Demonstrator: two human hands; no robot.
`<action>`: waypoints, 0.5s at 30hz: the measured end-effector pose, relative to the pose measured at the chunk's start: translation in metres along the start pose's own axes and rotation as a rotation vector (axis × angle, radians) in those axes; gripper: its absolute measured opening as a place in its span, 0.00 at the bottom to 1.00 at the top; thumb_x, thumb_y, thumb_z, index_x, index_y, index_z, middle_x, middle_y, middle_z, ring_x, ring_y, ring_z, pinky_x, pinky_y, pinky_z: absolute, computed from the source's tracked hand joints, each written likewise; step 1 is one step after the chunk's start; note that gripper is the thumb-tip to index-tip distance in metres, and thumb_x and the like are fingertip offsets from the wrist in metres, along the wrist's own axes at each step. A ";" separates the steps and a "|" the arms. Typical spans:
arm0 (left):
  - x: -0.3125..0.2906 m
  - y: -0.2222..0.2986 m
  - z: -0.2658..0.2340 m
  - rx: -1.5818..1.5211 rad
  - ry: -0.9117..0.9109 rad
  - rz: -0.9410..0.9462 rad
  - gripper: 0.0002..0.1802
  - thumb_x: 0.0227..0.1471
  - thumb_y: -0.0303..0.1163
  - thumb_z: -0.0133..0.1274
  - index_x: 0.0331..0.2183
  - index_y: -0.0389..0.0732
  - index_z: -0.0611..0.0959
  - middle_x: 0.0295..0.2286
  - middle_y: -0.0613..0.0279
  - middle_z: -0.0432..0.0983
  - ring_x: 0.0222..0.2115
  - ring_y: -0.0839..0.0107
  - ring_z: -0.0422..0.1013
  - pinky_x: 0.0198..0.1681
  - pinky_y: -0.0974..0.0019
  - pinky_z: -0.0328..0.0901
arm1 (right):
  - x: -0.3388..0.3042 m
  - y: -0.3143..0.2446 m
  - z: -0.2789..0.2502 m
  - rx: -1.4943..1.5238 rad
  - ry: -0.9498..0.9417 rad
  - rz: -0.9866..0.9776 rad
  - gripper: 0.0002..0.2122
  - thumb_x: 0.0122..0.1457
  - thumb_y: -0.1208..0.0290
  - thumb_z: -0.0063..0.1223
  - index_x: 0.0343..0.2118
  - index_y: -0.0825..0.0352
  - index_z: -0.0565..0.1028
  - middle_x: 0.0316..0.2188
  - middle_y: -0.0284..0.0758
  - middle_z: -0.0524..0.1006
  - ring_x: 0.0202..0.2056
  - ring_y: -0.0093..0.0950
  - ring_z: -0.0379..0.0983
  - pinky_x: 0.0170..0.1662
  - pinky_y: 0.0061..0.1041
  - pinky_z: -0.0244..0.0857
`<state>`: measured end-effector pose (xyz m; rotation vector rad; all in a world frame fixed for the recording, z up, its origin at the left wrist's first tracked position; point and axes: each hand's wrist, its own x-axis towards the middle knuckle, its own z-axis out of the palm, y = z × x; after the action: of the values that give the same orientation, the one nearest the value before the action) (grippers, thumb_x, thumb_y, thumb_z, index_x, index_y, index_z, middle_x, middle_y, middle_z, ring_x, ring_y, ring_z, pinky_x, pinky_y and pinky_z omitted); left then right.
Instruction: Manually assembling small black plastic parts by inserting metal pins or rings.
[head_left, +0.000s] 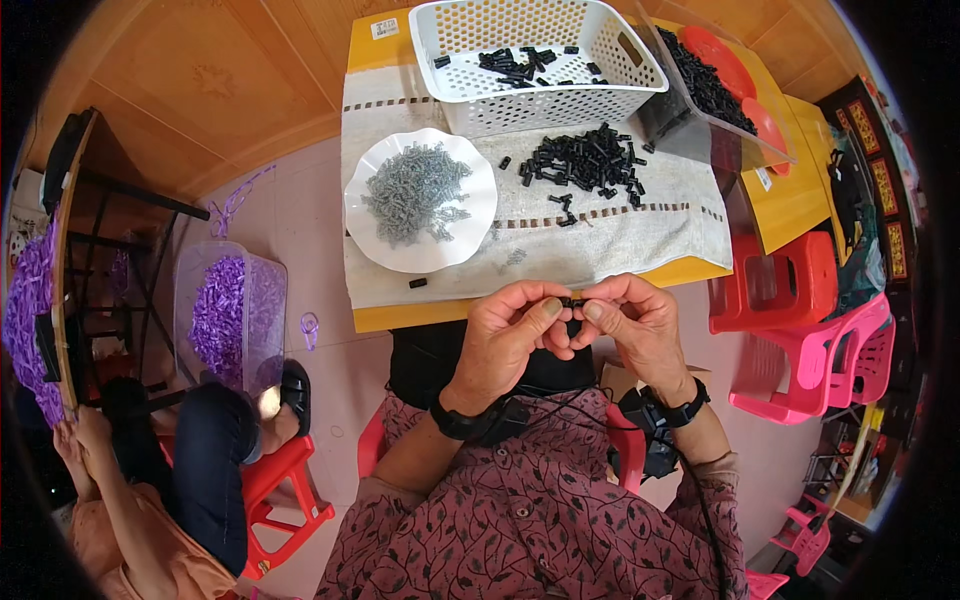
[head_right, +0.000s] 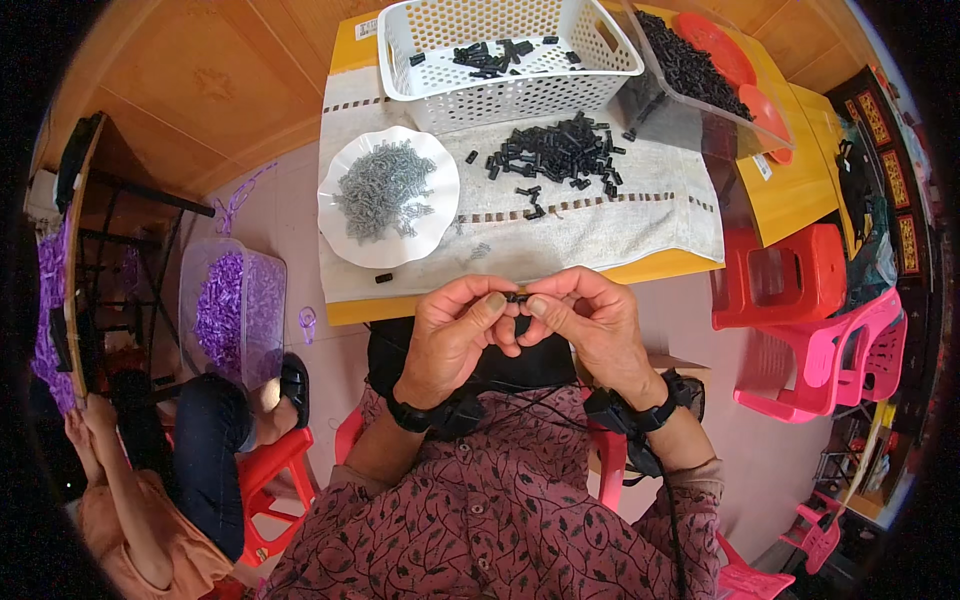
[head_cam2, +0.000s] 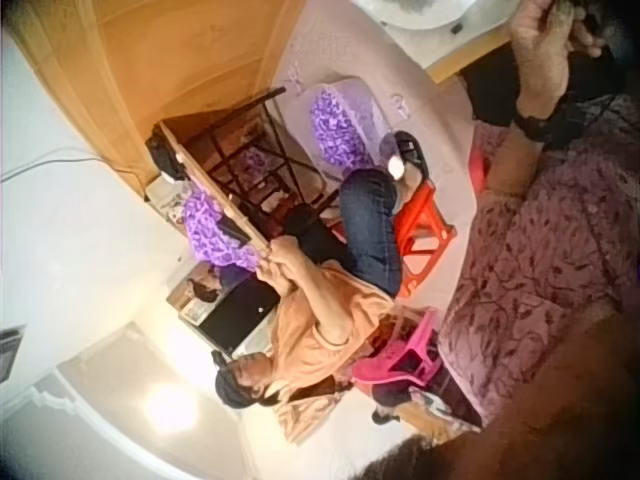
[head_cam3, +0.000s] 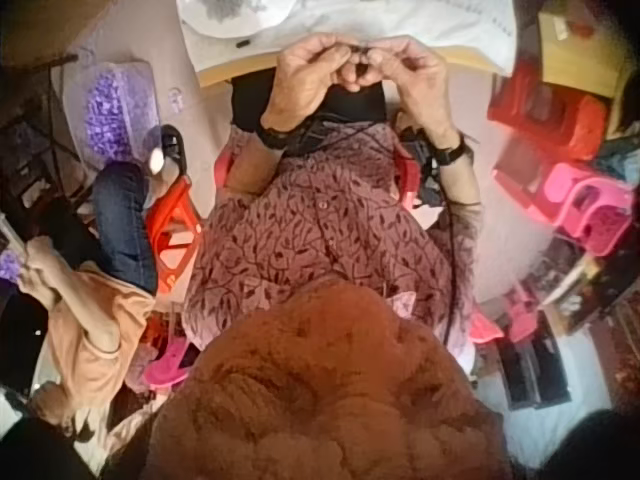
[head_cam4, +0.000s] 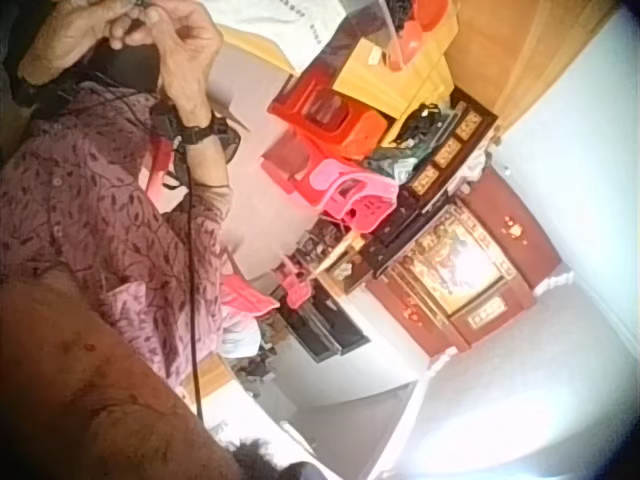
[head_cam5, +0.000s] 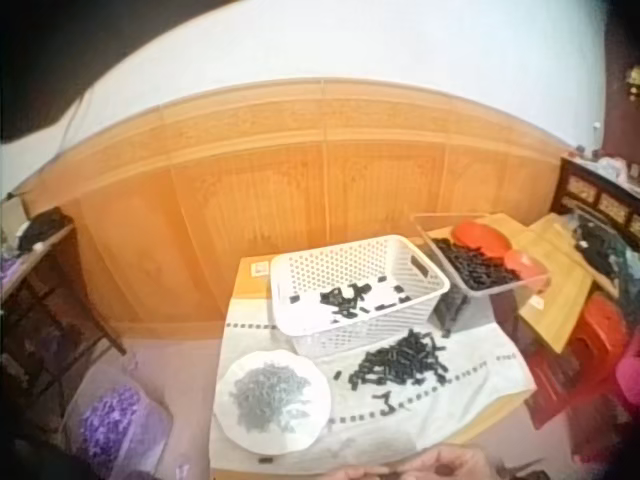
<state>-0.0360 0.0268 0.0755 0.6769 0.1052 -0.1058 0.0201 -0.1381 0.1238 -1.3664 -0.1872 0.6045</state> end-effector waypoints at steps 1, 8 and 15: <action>0.000 0.000 0.000 0.003 -0.004 -0.004 0.12 0.56 0.24 0.47 0.42 0.30 0.75 0.28 0.58 0.75 0.24 0.77 0.71 0.27 0.72 0.71 | 0.000 -0.001 0.001 -0.021 -0.006 -0.016 0.07 0.57 0.79 0.52 0.38 0.73 0.74 0.32 0.38 0.78 0.27 0.20 0.74 0.33 0.17 0.69; 0.000 -0.001 -0.001 0.037 0.006 -0.020 0.11 0.56 0.25 0.47 0.41 0.31 0.76 0.26 0.61 0.74 0.22 0.78 0.70 0.27 0.72 0.71 | -0.001 0.000 0.002 -0.091 -0.010 -0.045 0.07 0.57 0.80 0.51 0.38 0.73 0.73 0.32 0.37 0.78 0.28 0.20 0.75 0.34 0.16 0.69; 0.000 -0.001 -0.001 0.088 0.016 -0.020 0.11 0.57 0.26 0.48 0.41 0.31 0.76 0.24 0.63 0.73 0.21 0.79 0.70 0.27 0.74 0.70 | -0.001 0.001 0.002 -0.157 0.006 -0.060 0.06 0.57 0.80 0.52 0.37 0.73 0.73 0.31 0.35 0.78 0.28 0.19 0.75 0.34 0.16 0.70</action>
<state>-0.0367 0.0264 0.0738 0.7648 0.1230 -0.1250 0.0175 -0.1369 0.1235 -1.5085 -0.2745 0.5447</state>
